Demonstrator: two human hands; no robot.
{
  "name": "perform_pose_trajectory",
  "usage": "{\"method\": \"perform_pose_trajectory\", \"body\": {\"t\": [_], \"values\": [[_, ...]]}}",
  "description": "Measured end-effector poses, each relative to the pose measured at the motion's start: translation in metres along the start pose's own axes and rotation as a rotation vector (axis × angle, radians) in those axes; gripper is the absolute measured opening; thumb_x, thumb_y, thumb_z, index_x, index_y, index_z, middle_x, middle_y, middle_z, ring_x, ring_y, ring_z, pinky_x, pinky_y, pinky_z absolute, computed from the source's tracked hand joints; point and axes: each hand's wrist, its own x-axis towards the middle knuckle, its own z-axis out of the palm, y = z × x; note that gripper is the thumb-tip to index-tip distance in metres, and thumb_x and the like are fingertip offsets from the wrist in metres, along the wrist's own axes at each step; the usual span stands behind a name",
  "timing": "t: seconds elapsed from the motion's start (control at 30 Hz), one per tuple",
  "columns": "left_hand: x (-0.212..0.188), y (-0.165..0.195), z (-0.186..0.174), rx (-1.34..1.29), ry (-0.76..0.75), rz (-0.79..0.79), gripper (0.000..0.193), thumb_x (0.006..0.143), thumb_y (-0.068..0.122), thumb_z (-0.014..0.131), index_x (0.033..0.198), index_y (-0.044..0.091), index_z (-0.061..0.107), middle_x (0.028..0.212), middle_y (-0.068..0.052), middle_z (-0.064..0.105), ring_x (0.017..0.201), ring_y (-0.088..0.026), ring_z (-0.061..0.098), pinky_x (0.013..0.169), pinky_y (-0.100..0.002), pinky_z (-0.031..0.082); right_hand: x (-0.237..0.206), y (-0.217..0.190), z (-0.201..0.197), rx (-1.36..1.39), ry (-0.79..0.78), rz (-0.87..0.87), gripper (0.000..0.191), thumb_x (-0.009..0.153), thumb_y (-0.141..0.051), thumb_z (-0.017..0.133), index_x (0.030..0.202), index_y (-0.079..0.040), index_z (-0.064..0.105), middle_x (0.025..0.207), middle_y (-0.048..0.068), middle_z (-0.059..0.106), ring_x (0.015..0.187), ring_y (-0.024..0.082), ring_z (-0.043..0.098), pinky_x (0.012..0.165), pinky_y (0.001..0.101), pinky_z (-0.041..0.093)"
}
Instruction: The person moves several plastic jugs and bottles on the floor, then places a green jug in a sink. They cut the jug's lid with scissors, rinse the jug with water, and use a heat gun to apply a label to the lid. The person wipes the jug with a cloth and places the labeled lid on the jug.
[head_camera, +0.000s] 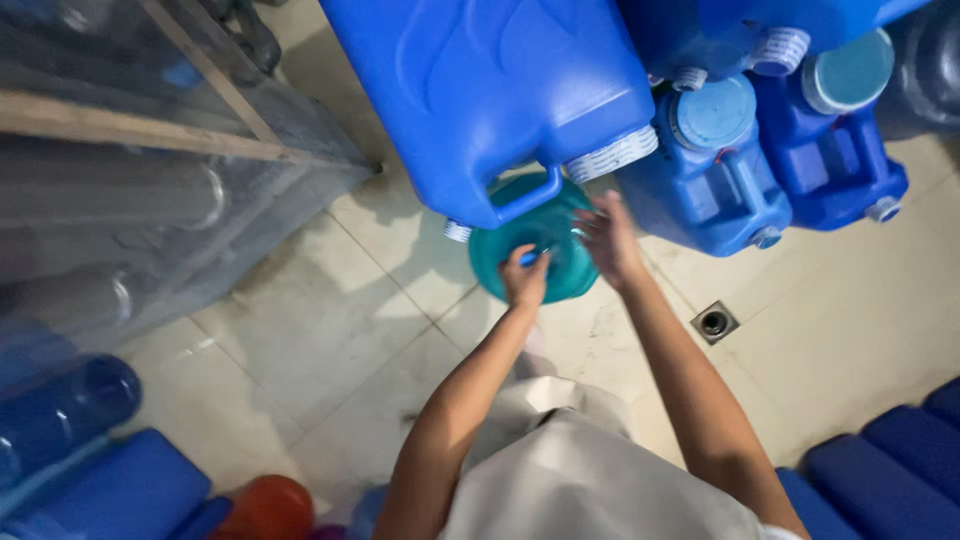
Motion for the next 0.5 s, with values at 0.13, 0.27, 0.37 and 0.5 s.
{"method": "perform_pose_trajectory", "body": {"t": [0.13,0.27,0.37,0.5], "values": [[-0.003,0.028,0.063,0.122,-0.051,0.101,0.042,0.078,0.035,0.085,0.113,0.015,0.071,0.11,-0.019,0.072,0.109,-0.038,0.059,0.102,-0.048,0.045,-0.013,-0.022,-0.079,-0.066,0.097,-0.034,0.04,0.105,-0.044,0.048,0.127,-0.011,0.055,0.118,0.01,0.068,0.113,0.027,0.064,0.104,0.0438,0.048],[-0.007,0.055,0.102,0.158,-0.245,0.07,0.054,0.085,0.034,0.079,0.132,0.014,0.062,0.118,-0.02,0.072,0.116,-0.039,0.062,0.105,-0.048,0.046,-0.014,-0.027,-0.121,-0.277,0.124,0.009,0.036,0.106,-0.035,0.043,0.126,-0.009,0.057,0.12,0.011,0.069,0.112,0.027,0.065,0.105,0.044,0.05],[-0.002,0.061,0.091,0.04,-0.228,0.356,0.074,0.083,0.029,0.077,0.145,0.004,0.046,0.129,-0.029,0.063,0.12,-0.044,0.059,0.103,-0.048,0.047,-0.012,-0.024,-0.123,-0.412,0.145,0.03,0.034,0.106,-0.031,0.042,0.124,-0.008,0.058,0.118,0.013,0.07,0.107,0.028,0.067,0.098,0.0423,0.054],[0.013,0.044,0.007,-0.03,-0.437,0.474,0.07,0.094,0.028,0.069,0.15,-0.001,0.039,0.134,-0.027,0.061,0.117,-0.042,0.062,0.097,-0.046,0.05,-0.012,-0.019,-0.093,-0.791,-0.076,0.085,0.037,0.113,-0.03,0.051,0.115,0.006,0.06,0.109,0.022,0.064,0.096,0.033,0.068,0.088,0.0444,0.059]]}}
